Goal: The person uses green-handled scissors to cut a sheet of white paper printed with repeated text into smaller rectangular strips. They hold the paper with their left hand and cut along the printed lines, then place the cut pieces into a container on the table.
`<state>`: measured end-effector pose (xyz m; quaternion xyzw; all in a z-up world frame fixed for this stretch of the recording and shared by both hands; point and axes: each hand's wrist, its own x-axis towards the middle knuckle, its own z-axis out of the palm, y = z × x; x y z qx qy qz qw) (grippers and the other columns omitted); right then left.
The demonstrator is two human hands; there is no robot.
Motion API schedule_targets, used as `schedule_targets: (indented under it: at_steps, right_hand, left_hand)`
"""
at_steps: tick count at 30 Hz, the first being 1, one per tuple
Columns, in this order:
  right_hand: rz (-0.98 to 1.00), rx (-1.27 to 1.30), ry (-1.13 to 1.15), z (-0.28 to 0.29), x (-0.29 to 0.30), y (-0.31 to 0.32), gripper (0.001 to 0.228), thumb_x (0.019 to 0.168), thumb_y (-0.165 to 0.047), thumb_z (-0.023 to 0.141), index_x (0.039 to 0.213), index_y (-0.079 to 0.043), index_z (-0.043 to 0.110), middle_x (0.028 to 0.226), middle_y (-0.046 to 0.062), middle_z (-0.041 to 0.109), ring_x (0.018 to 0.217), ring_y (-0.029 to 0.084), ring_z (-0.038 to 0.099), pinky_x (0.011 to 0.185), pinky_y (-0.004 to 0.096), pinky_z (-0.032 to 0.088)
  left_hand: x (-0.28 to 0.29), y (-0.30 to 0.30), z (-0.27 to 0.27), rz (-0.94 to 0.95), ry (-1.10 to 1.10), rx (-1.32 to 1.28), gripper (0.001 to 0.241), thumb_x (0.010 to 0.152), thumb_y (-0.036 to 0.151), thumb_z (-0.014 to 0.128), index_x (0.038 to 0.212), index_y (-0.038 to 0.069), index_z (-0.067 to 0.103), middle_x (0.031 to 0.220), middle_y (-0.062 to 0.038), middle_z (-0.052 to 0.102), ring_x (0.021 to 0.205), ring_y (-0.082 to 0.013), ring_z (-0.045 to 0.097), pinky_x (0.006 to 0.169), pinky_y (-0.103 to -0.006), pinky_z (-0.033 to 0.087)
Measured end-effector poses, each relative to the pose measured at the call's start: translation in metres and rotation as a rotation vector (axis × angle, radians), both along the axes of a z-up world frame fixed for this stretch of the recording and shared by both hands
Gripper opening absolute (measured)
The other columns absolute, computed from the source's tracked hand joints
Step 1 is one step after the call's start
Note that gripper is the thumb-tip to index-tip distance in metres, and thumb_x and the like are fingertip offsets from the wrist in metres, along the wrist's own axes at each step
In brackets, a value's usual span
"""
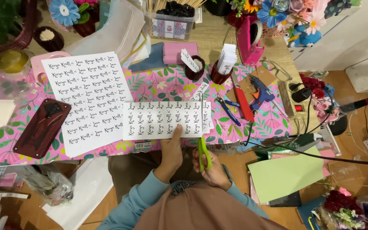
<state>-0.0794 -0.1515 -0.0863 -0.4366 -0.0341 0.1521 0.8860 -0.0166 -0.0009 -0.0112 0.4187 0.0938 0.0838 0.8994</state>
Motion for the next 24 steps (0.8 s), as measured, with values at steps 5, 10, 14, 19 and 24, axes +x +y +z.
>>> schedule_targets:
  at_steps: [5, 10, 14, 19, 24]
  right_hand:
    - [-0.117, -0.06, 0.099, -0.004, 0.004, 0.005, 0.03, 0.103, -0.029, 0.061, 0.098, 0.001, 0.06, 0.094, 0.011, 0.052, 0.066, 0.017, 0.05, 0.049, 0.028, 0.043]
    - [-0.141, -0.015, 0.263, -0.01, 0.012, -0.003, 0.03, 0.105, -0.028, 0.061, 0.099, 0.002, 0.061, 0.093, 0.011, 0.054, 0.067, 0.018, 0.051, 0.048, 0.025, 0.042]
    - [0.093, 0.171, 0.29, -0.023, 0.014, -0.017, 0.061, 0.093, -0.064, 0.063, 0.111, -0.006, 0.058, 0.113, 0.01, 0.057, 0.084, 0.018, 0.054, 0.064, 0.025, 0.049]
    - [0.279, -0.01, -0.039, 0.059, 0.011, -0.002, 0.077, 0.088, -0.073, 0.061, 0.122, -0.004, 0.051, 0.11, 0.013, 0.061, 0.088, 0.019, 0.064, 0.075, 0.028, 0.055]
    - [0.299, -0.374, -0.388, 0.053, 0.012, 0.005, 0.068, 0.095, -0.075, 0.056, 0.114, -0.01, 0.052, 0.102, 0.007, 0.05, 0.078, 0.016, 0.049, 0.071, 0.03, 0.043]
  left_hand:
    - [0.003, -0.004, 0.011, 0.025, 0.136, 0.096, 0.06, 0.096, 0.016, 0.068, 0.151, 0.011, 0.047, 0.149, -0.005, 0.055, 0.133, -0.0175, 0.052, 0.117, -0.0384, 0.043]
    - [0.01, 0.003, 0.025, 0.006, 0.193, 0.126, 0.058, 0.101, 0.015, 0.067, 0.154, 0.015, 0.044, 0.143, 0.001, 0.059, 0.124, -0.0121, 0.056, 0.112, -0.0389, 0.045]
    - [0.015, 0.006, 0.02, 0.037, 0.153, 0.134, 0.059, 0.102, 0.018, 0.066, 0.156, 0.014, 0.041, 0.147, -0.002, 0.055, 0.129, -0.0139, 0.054, 0.115, -0.0401, 0.043]
    - [0.019, 0.014, 0.048, 0.131, 0.055, 0.151, 0.06, 0.103, 0.021, 0.066, 0.155, 0.012, 0.038, 0.138, -0.003, 0.059, 0.117, -0.0131, 0.058, 0.109, -0.0403, 0.048]
    - [0.019, 0.008, 0.049, 0.078, 0.069, 0.243, 0.066, 0.094, 0.032, 0.065, 0.152, 0.007, 0.045, 0.158, -0.01, 0.048, 0.149, -0.0276, 0.043, 0.128, -0.0396, 0.029]
